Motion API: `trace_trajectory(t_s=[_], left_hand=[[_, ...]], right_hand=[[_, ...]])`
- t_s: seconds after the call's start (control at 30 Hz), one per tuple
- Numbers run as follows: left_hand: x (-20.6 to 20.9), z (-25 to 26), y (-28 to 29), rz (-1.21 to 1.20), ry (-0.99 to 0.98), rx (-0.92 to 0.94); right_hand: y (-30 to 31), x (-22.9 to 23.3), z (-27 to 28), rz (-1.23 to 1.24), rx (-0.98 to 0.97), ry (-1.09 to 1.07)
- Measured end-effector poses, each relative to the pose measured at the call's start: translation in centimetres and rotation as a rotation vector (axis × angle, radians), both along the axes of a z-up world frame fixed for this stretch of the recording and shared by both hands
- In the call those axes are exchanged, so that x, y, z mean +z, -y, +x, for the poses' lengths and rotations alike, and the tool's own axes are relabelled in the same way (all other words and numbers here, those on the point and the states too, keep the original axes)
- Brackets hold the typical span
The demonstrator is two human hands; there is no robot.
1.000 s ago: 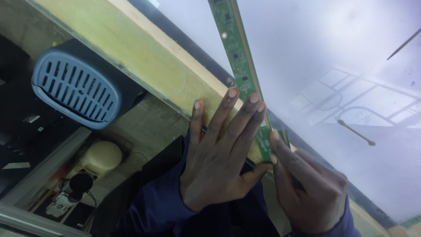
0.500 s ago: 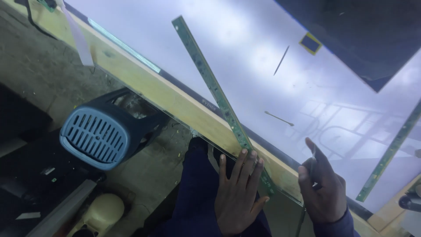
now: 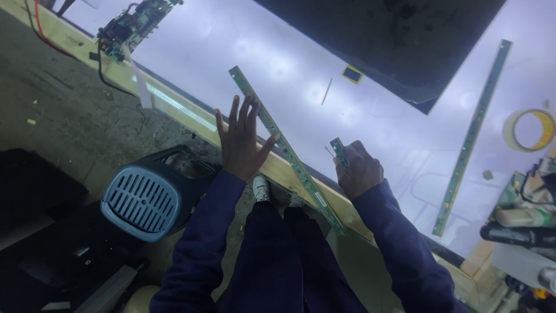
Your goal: Cleaning a long TV circuit board using a cotton swab and cleaning solution in a workshop environment.
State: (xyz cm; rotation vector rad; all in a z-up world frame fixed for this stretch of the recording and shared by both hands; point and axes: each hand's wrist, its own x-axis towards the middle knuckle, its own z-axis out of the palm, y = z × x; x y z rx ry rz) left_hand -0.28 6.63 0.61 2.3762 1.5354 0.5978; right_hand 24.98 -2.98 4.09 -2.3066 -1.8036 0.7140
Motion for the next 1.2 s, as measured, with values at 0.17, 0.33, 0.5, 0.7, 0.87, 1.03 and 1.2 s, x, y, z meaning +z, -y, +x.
trace_trajectory(t_s=[0.17, 0.33, 0.5, 0.7, 0.87, 1.03, 1.2], left_hand=[[0.2, 0.1, 0.9, -0.008, 0.050, -0.102], [-0.7, -1.8, 2.4, 0.105, 0.040, -0.075], [-0.2, -1.2, 3.2, 0.051, 0.056, -0.112], [0.1, -0.4, 4.3, 0.048, 0.051, -0.102], [-0.3, -0.7, 4.4, 0.109, 0.047, -0.115], [-0.8, -0.6, 4.1, 0.094, 0.047, -0.103], [-0.5, -0.4, 4.1, 0.091, 0.045, -0.103]], right_hand=[[8.2, 6.1, 4.5, 0.164, -0.319, -0.281], [20.0, 9.7, 9.6, 0.536, -0.833, -0.219], [28.1, 8.1, 15.3, 0.643, -1.057, 0.104], [29.9, 5.4, 18.4, 0.716, -1.021, 0.221], [30.3, 4.2, 18.9, 0.720, -1.026, 0.162], [30.3, 4.6, 19.1, 0.745, -1.027, 0.071], [30.0, 4.9, 18.7, 0.746, -1.056, 0.001]])
